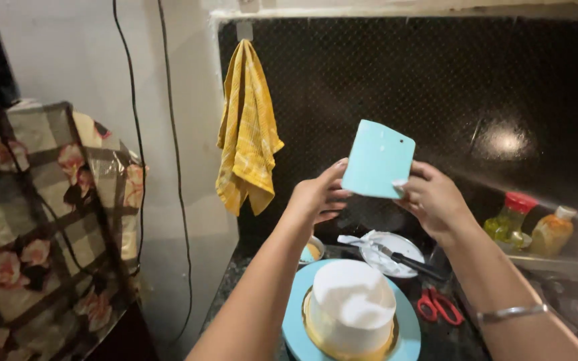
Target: The person is applying white icing to a small cake on a rotating stand and smoothing the sides with a blue scraper tool.
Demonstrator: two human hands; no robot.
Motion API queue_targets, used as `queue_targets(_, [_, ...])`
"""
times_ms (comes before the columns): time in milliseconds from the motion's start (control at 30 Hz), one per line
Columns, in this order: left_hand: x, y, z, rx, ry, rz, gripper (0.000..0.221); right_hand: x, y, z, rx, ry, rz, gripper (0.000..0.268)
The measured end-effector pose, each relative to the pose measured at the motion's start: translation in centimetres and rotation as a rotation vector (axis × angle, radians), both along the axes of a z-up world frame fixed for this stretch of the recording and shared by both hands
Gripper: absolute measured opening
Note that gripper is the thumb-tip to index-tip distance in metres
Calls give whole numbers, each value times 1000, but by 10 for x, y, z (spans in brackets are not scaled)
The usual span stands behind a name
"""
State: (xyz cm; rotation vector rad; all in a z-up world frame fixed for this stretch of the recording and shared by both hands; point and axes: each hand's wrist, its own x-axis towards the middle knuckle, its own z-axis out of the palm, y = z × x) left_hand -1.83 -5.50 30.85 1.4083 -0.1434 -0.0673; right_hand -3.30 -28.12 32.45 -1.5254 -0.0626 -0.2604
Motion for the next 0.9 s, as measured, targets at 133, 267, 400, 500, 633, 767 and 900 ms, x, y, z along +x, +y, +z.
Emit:
queue_targets(133, [19, -21, 26, -37, -113, -135, 52, 13, 16, 37, 20, -45, -19, 47])
queue_targets(267, [55, -37, 31, -291, -169, -99, 27, 34, 17, 49, 59, -114, -1, 46])
queue_targets(400, [58, -40, 38, -286, -245, -5, 21, 35, 13, 53, 122, -129, 55, 44])
queue_targets(500, [60, -43, 40, -275, -211, 14, 20, 48, -8, 23, 132, -105, 0, 40])
queue_targets(633, [75, -51, 19, -371, -228, -30, 19, 100, -52, -56, -31, 14, -106, 35])
queue_targets(767, [76, -55, 7, -313, -180, -9, 20, 132, -75, -103, -15, 157, -103, 24])
queue_targets(900, [79, -57, -6, -293, -139, 23, 19, 135, -78, -113, -40, 189, -87, 24])
